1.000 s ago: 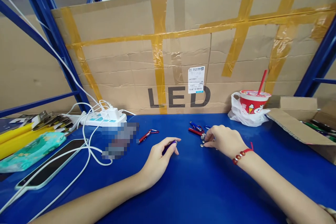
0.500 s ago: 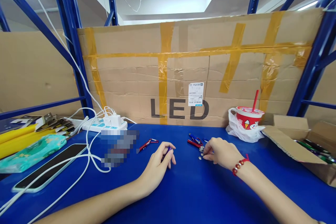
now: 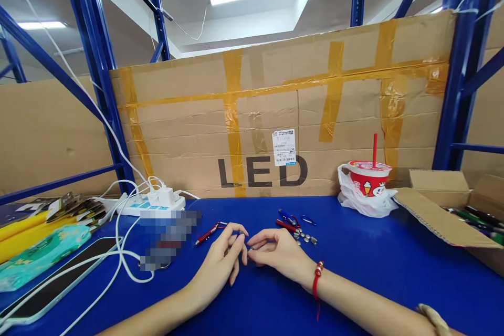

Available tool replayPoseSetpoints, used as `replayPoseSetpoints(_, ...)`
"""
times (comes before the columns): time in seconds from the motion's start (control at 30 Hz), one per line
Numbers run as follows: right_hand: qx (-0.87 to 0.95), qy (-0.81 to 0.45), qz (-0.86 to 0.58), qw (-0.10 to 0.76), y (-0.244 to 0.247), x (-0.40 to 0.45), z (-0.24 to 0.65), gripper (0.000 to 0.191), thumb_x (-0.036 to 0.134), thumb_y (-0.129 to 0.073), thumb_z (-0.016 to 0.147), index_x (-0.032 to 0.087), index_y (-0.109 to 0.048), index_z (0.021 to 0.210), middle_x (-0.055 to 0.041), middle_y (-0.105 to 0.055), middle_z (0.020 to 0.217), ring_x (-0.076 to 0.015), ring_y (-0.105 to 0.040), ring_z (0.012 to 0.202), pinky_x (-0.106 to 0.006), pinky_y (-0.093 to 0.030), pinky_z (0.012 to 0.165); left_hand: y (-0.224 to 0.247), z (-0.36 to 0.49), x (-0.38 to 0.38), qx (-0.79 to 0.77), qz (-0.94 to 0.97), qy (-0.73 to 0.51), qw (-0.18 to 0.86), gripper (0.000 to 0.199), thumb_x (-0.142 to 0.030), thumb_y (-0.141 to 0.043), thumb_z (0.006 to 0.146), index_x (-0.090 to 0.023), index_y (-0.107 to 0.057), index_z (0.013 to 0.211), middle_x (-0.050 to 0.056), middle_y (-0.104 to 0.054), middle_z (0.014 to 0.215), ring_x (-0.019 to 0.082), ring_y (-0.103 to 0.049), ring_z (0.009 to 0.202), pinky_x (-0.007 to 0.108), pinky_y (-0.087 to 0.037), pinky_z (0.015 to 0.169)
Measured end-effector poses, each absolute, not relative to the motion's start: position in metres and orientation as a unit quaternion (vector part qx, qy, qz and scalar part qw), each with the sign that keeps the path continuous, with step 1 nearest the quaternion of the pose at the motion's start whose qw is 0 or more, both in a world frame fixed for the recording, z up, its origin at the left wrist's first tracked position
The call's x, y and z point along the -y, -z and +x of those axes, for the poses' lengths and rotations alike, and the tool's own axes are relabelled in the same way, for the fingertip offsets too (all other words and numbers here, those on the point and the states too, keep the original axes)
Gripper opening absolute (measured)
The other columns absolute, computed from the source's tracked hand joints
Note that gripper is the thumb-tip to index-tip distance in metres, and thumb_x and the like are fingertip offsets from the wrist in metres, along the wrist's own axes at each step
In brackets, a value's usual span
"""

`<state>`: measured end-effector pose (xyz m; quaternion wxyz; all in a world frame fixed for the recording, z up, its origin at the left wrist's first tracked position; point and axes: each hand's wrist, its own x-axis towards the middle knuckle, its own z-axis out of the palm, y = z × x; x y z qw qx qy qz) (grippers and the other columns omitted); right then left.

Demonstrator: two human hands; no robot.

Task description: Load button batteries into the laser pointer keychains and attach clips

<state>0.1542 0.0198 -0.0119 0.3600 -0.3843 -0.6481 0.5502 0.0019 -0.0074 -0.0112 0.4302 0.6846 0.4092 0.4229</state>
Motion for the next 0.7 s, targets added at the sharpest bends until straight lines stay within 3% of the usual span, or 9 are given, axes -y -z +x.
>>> replayPoseSetpoints(0.27,0.594,-0.605,-0.362,0.388,0.017,-0.019,0.158,0.044,0.037,-0.075,0.055,0.01,-0.062,0.088,-0.0037,-0.062,0.074,-0.0067,-0.054,0.062,-0.016,-0.037,0.052,0.016,-0.006,-0.003,-0.373,0.707,-0.398,0.451,0.033,-0.044,-0.03,0.089,-0.014,-0.038,0.101,-0.001,-0.049,0.064,0.005,-0.032,0.044,0.019,-0.026,0.045)
replayPoseSetpoints(0.5,0.565,-0.602,-0.378,0.419,0.019,-0.019,0.16,0.046,0.038,-0.077,0.051,0.012,-0.065,0.087,-0.0034,-0.062,0.076,-0.0076,-0.053,0.067,-0.017,-0.037,0.057,0.011,-0.019,-0.01,-0.413,0.783,-0.34,0.318,0.034,-0.041,-0.03,0.09,-0.016,-0.041,0.111,-0.001,-0.051,0.063,0.011,-0.042,0.058,0.022,-0.031,0.058)
replayPoseSetpoints(0.7,0.572,-0.582,-0.359,0.453,0.015,-0.016,0.157,0.048,0.052,-0.068,0.057,0.011,-0.065,0.083,-0.0028,-0.058,0.07,-0.0065,-0.05,0.063,-0.016,-0.035,0.051,0.007,-0.016,-0.005,-0.416,0.814,-0.307,0.265,0.03,-0.036,-0.031,0.09,-0.015,-0.051,0.097,0.001,-0.056,0.067,0.013,-0.049,0.066,0.023,-0.034,0.066)
